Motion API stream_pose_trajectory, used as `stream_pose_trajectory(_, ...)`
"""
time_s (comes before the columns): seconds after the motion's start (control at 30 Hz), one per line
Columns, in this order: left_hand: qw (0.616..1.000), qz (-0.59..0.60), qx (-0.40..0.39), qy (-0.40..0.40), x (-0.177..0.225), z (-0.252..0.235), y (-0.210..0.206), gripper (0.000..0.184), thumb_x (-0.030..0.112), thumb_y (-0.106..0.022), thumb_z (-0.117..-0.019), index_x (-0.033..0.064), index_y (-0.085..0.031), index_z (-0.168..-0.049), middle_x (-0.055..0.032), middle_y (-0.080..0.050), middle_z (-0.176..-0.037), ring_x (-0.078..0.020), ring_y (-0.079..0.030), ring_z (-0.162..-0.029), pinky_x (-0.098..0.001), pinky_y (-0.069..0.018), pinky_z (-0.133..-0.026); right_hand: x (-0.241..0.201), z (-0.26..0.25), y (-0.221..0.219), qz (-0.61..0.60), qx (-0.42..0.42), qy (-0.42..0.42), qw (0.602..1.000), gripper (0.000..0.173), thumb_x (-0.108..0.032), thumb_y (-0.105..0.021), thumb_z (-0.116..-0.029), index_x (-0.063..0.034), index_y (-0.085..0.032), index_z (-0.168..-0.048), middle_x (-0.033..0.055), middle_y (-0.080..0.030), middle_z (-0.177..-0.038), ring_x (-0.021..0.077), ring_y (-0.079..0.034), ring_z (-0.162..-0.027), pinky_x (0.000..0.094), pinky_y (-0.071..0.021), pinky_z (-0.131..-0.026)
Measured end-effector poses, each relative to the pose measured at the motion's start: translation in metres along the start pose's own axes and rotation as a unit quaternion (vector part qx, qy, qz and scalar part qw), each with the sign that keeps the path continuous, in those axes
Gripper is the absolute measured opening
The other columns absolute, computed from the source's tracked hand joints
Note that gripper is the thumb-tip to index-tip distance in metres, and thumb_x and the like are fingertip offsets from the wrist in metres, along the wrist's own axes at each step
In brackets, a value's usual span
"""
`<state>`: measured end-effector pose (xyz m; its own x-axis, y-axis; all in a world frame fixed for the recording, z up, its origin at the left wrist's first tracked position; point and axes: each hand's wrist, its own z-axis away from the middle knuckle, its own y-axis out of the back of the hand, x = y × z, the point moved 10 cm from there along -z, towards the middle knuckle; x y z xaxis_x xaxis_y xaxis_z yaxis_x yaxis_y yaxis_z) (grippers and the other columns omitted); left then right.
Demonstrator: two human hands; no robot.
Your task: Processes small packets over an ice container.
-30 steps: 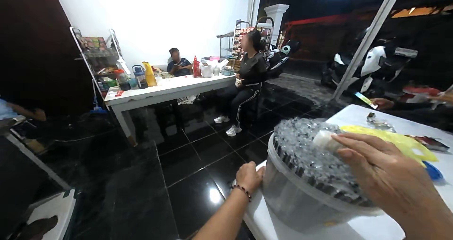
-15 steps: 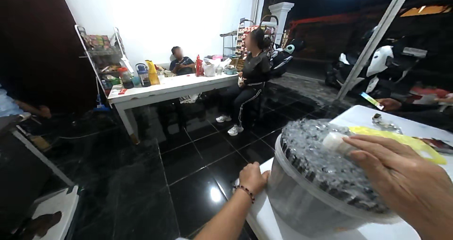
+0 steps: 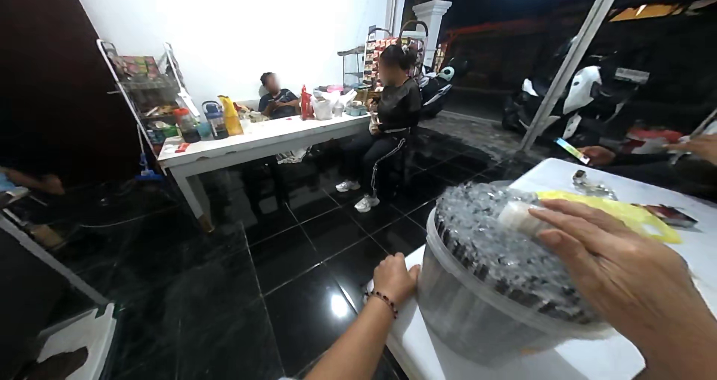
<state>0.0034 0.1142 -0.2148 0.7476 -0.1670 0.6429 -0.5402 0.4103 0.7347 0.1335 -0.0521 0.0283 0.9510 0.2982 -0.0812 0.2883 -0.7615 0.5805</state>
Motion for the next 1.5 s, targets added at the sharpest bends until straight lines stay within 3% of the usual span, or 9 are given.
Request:
stream_pose_trajectory(0.1,1.000,0.001,-0.001,0.001,0.0000,-0.0002,-0.0003,0.051,0.042,-0.048,-0.1068,0.0021,-0.057,-0.138,-0.0219,-0.062,-0.134,-0.0354,-0.059,-0.128,-0.0552,-0.0473,-0.105,-0.0011,-0.0007,0.0009,0.001,0.006,-0.001,1.000,0.071,-0.050,-0.035,-0.1072,0.0103,-0.071,-0.114,0.0317,-0.070,-0.114,0.0479,-0.068,-0.109,0.0530,-0.0543,-0.092)
stream_pose_trajectory(0.23,1.000,0.003,0.002,-0.002,-0.0004,-0.0005,-0.0002,0.051,0.041,-0.049,-0.1068,0.0015,-0.057,-0.138,-0.0222,-0.062,-0.134,-0.0361,-0.059,-0.128,-0.0561,-0.0472,-0.105,0.0041,0.0000,-0.0035,0.004,-0.013,-0.018,1.000,0.077,-0.056,-0.034,-0.1057,0.0109,-0.064,-0.128,0.0326,-0.068,-0.119,0.0496,-0.066,-0.110,0.0571,-0.0521,-0.094)
stream_pose_trajectory(0.4,1.000,0.002,0.004,-0.007,0.0000,-0.0002,0.0005,0.051,0.041,-0.049,-0.1067,0.0009,-0.058,-0.137,-0.0230,-0.063,-0.133,-0.0368,-0.060,-0.126,-0.0571,-0.0477,-0.104,0.0011,-0.0006,-0.0055,0.004,-0.009,0.015,1.000,0.073,-0.054,-0.035,-0.1066,0.0079,-0.072,-0.117,0.0319,-0.067,-0.115,0.0494,-0.065,-0.105,0.0554,-0.0523,-0.089)
stream_pose_trajectory(0.53,1.000,-0.001,0.004,-0.007,0.0001,0.0000,0.0002,0.050,0.041,-0.048,-0.1070,0.0010,-0.058,-0.136,-0.0227,-0.063,-0.132,-0.0362,-0.060,-0.126,-0.0564,-0.0479,-0.103,0.0025,-0.0001,-0.0053,0.003,-0.008,0.013,1.000,0.074,-0.056,-0.035,-0.1061,0.0072,-0.073,-0.115,0.0343,-0.064,-0.122,0.0525,-0.060,-0.110,0.0599,-0.0473,-0.094)
stream_pose_trajectory(0.67,1.000,0.000,0.001,-0.004,0.0007,0.0004,0.0003,0.050,0.041,-0.048,-0.1070,0.0014,-0.058,-0.137,-0.0222,-0.062,-0.133,-0.0362,-0.059,-0.127,-0.0562,-0.0477,-0.104,0.0028,0.0006,-0.0045,0.008,-0.005,0.015,1.000,0.074,-0.056,-0.035,-0.1061,0.0070,-0.073,-0.114,0.0325,-0.066,-0.114,0.0497,-0.062,-0.105,0.0579,-0.0486,-0.091)
stream_pose_trajectory(1.0,1.000,-0.008,0.000,0.001,-0.0002,-0.0010,-0.0006,0.051,0.042,-0.048,-0.1071,0.0020,-0.057,-0.139,-0.0217,-0.062,-0.135,-0.0351,-0.060,-0.128,-0.0548,-0.0475,-0.105,0.0071,0.0001,-0.0060,0.028,-0.022,-0.026,0.999,0.082,-0.064,-0.030,-0.1033,0.0067,-0.065,-0.127,0.0328,-0.066,-0.118,0.0530,-0.062,-0.109,0.0610,-0.0496,-0.090)
stream_pose_trajectory(1.13,1.000,-0.008,-0.002,0.005,0.0001,-0.0002,-0.0003,0.051,0.042,-0.048,-0.1071,0.0027,-0.057,-0.139,-0.0214,-0.062,-0.135,-0.0351,-0.059,-0.128,-0.0552,-0.0474,-0.105,0.0041,0.0002,-0.0054,0.020,-0.012,-0.007,1.000,0.075,-0.057,-0.034,-0.1052,0.0053,-0.073,-0.117,0.0306,-0.066,-0.115,0.0483,-0.064,-0.105,0.0570,-0.0507,-0.089)
stream_pose_trajectory(1.27,1.000,-0.001,0.003,-0.001,0.0005,0.0006,0.0007,0.051,0.041,-0.048,-0.1067,0.0015,-0.058,-0.137,-0.0226,-0.062,-0.133,-0.0361,-0.059,-0.127,-0.0561,-0.0474,-0.104,0.0034,0.0002,-0.0054,0.010,-0.009,0.001,1.000,0.074,-0.057,-0.036,-0.1052,0.0058,-0.074,-0.114,0.0316,-0.065,-0.122,0.0503,-0.060,-0.111,0.0591,-0.0470,-0.095)
stream_pose_trajectory(1.5,1.000,-0.005,0.000,-0.001,0.0005,0.0003,0.0003,0.051,0.042,-0.047,-0.1071,0.0018,-0.058,-0.138,-0.0219,-0.062,-0.133,-0.0357,-0.060,-0.127,-0.0558,-0.0475,-0.104,0.0074,0.0002,-0.0084,0.029,-0.033,-0.028,0.999,0.082,-0.063,-0.031,-0.1031,0.0081,-0.065,-0.127,0.0327,-0.066,-0.119,0.0534,-0.062,-0.112,0.0621,-0.0486,-0.094)
